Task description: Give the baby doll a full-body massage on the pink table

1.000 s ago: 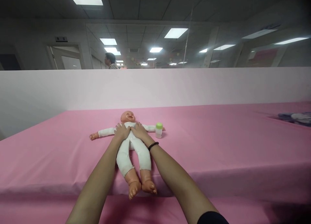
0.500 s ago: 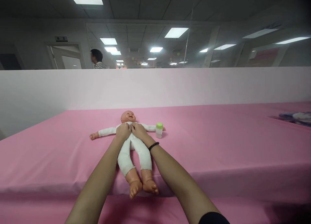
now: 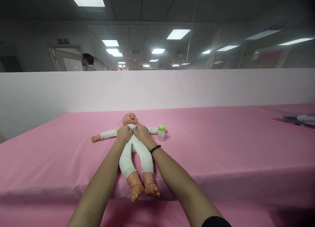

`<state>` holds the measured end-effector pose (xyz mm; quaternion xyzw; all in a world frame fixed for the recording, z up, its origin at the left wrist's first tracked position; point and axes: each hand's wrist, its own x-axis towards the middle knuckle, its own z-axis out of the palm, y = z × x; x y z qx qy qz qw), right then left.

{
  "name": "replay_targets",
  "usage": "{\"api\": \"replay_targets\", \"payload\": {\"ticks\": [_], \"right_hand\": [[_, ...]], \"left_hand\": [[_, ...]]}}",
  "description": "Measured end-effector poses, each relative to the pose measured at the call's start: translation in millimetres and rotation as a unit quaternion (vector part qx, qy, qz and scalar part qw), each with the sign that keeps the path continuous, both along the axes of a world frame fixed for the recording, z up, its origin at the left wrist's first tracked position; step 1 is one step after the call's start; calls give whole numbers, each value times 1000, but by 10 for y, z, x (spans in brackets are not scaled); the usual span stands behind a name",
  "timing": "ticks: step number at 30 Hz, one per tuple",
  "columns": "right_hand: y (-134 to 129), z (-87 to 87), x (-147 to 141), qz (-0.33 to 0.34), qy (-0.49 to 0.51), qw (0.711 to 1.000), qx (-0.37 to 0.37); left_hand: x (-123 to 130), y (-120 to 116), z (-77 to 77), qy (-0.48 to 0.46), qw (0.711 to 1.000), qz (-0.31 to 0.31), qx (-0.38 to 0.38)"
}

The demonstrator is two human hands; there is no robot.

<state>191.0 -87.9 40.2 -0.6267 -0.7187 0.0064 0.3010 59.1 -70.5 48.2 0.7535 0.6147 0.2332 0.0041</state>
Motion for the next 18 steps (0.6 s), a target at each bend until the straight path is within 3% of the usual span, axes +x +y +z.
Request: {"api": "replay_targets", "payload": {"ticks": [8, 11, 18], "right_hand": [[79, -60, 49, 147, 54, 987, 23], [100, -80, 50, 110, 48, 993, -19], [-17, -13, 13, -38, 40, 997, -48]], "left_hand": [[-23, 39, -36, -4, 996, -82, 23], [-19, 96, -80, -3, 997, -82, 6], [-18, 97, -57, 8, 1000, 12, -14]]}}
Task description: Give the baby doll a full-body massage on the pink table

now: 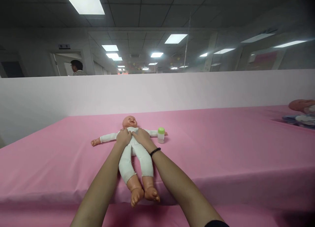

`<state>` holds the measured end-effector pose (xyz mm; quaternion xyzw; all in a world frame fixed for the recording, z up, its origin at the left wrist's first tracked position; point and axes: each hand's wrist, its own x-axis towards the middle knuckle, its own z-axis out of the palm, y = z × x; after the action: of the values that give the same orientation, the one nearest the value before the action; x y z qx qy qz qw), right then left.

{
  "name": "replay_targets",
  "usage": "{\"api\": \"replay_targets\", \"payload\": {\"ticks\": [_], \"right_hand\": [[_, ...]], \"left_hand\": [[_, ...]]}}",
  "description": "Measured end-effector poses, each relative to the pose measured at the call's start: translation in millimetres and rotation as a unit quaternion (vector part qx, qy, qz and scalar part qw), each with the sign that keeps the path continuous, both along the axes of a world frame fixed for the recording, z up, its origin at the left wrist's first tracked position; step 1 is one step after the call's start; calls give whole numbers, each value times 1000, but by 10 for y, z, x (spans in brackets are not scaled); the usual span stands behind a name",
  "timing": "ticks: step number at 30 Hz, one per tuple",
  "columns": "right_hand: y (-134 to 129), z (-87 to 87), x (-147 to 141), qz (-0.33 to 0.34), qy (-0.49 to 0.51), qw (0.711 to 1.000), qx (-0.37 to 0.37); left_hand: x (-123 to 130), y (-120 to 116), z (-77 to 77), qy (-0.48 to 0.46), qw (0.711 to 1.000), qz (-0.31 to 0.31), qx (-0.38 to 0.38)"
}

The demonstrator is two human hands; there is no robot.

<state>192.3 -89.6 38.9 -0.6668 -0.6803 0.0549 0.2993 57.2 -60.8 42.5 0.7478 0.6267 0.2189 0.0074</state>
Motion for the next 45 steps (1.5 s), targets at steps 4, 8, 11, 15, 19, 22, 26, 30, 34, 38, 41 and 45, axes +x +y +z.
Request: {"api": "replay_targets", "payload": {"ticks": [4, 8, 11, 15, 19, 22, 26, 30, 34, 38, 41, 45], "right_hand": [[-10, 20, -18, 31, -27, 998, 48], [30, 4, 3, 83, -23, 995, 56], [98, -44, 30, 128, -12, 989, 68], [233, -144, 50, 162, 6, 986, 23], [274, -188, 56, 92, 15, 994, -54], [204, -145, 43, 50, 26, 994, -90], [101, -59, 23, 10, 47, 992, -118], [105, -53, 95, -6, 62, 991, -117], [147, -128, 294, -54, 49, 991, -108], [168, -245, 494, -92, 41, 993, -69], [207, -346, 596, -106, 40, 993, -30], [264, -408, 698, -129, 79, 988, 11]], "left_hand": [[17, -95, 51, 12, 999, 3, 40], [26, -107, 38, 22, 997, -21, 77], [10, -64, 8, -7, 997, -52, 56], [-8, -1, -20, -34, 994, -95, 31], [-4, 66, -60, -46, 996, -77, -1], [-1, 121, -100, -63, 996, -34, -55], [-22, 188, -144, -78, 993, 11, -93], [-107, 262, -187, -92, 989, 55, -105], [-267, 320, -241, -91, 989, 66, -94], [-436, 327, -314, -108, 985, 108, -79], [-540, 328, -402, -131, 979, 154, -33], [-633, 377, -503, -189, 939, 276, 76]]}}
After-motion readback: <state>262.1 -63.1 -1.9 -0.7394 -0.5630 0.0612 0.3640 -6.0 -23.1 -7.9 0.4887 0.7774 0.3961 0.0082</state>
